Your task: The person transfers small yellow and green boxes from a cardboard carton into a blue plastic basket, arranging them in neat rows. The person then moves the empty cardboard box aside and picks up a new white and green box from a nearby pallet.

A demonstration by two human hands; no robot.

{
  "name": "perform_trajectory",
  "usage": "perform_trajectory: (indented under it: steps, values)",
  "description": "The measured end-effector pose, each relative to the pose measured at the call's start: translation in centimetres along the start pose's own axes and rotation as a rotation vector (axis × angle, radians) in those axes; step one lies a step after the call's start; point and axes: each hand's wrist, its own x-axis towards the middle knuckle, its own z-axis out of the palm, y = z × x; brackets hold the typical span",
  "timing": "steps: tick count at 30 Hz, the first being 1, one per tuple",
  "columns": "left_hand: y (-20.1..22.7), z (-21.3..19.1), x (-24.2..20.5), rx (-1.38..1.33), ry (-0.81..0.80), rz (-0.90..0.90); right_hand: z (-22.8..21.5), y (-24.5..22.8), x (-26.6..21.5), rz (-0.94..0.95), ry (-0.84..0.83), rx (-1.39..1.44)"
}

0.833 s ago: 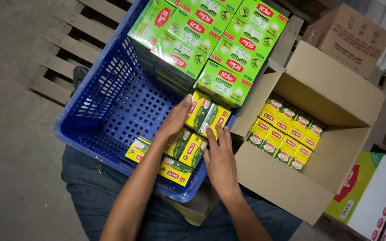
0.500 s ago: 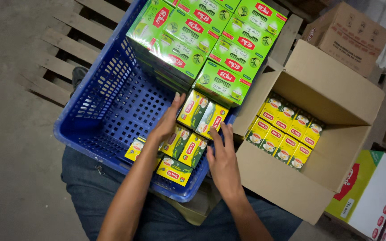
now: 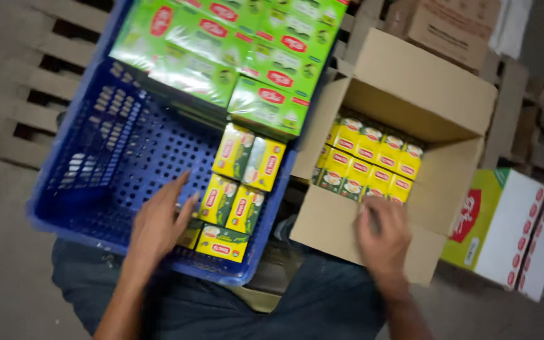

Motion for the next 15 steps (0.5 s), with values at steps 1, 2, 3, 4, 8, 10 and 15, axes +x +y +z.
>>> perform_trajectory:
  steps: [1, 2, 3, 4, 8, 10, 15]
  values:
    - [-1.1, -0.3, -1.2, 0.270, 0.007, 0.058, -0.7, 1.6, 0.5, 0.064, -0.057, -0.024]
    - [-2.2, -0.6, -2.3, 0.539, 0.018, 0.124, -1.5, 3.2, 1.0, 0.131, -0.113, -0.047]
    - [-2.4, -0.5, -3.5, 0.543, 0.005, 0.144, -1.7, 4.7, 1.5, 0.150, -0.100, -0.055]
    - [-2.7, -0.6, -4.5, 0.511, 0.059, 0.182, -1.9, 6.2, 2.2, 0.243, -0.187, -0.069]
    - [-3.9, 0.3, -7.3, 0.455, 0.212, 0.290, -1.5, 11.5, 4.5, 0.385, -0.439, -0.016]
    - [-3.8, 0.8, -7.3, 0.469, 0.257, 0.352, 0.5, 14.9, 5.3, 0.360, -0.497, -0.054]
    - [-5.3, 2.0, -6.7, 0.516, 0.288, 0.380, 3.3, 19.5, 8.9, 0.401, -0.601, -0.143]
